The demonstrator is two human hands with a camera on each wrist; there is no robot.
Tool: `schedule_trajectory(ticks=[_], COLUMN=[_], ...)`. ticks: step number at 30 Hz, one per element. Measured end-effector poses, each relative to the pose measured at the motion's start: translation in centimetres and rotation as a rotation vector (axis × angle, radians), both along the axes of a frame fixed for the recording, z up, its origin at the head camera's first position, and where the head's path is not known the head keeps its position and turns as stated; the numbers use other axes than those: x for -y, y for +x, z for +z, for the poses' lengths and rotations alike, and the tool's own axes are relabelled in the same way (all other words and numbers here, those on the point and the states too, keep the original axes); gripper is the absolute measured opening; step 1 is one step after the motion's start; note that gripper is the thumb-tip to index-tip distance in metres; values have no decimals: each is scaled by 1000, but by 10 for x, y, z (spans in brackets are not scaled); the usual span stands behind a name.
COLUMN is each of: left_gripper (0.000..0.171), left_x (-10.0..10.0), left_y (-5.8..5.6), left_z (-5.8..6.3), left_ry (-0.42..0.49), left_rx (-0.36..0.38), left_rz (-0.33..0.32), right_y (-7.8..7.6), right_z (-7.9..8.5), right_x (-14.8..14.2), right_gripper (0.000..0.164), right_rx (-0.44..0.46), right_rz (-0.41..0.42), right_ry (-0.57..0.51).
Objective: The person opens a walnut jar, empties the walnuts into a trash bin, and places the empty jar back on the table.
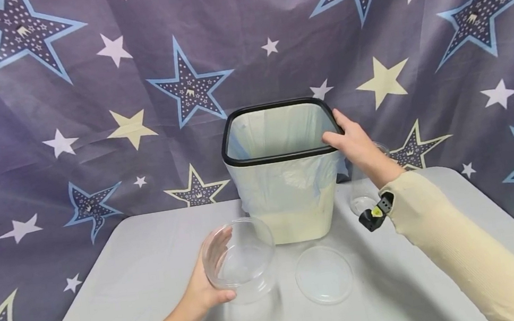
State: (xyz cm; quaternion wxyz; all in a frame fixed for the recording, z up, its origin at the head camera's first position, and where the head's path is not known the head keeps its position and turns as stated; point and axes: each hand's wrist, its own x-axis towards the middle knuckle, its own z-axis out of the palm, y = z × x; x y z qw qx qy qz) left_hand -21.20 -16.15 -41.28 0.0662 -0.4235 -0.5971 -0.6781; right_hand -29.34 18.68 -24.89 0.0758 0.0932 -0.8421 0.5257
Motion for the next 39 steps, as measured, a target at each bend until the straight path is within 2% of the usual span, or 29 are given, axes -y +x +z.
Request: schedule_trajectory(ticks=[6,10,21,31,36,39], left_gripper=[107,109,105,107,107,108], left_x=[2,4,6,8,8,7], left_y=[-4,-5,-7,-8,-9,-10], left_z=[-14,-21,-35,-43,-45,-45], left_ry=[-98,-162,-225,-301,-318,-310], left_rx=[56,110,252,266,266,268], left_rz=[-13,1,59,132,145,129], right_y=[0,-1,-1,0,0,0], right_z=[0,-1,-1,0,0,0], right_x=[0,0,0,0,0,0], right_gripper=[78,78,78,78,78,78], right_rx=[-3,-1,0,1,4,3], right_rz=[-1,-4,-4,-2,-1,-3], right_ry=[3,6,-5,0,-1,0])
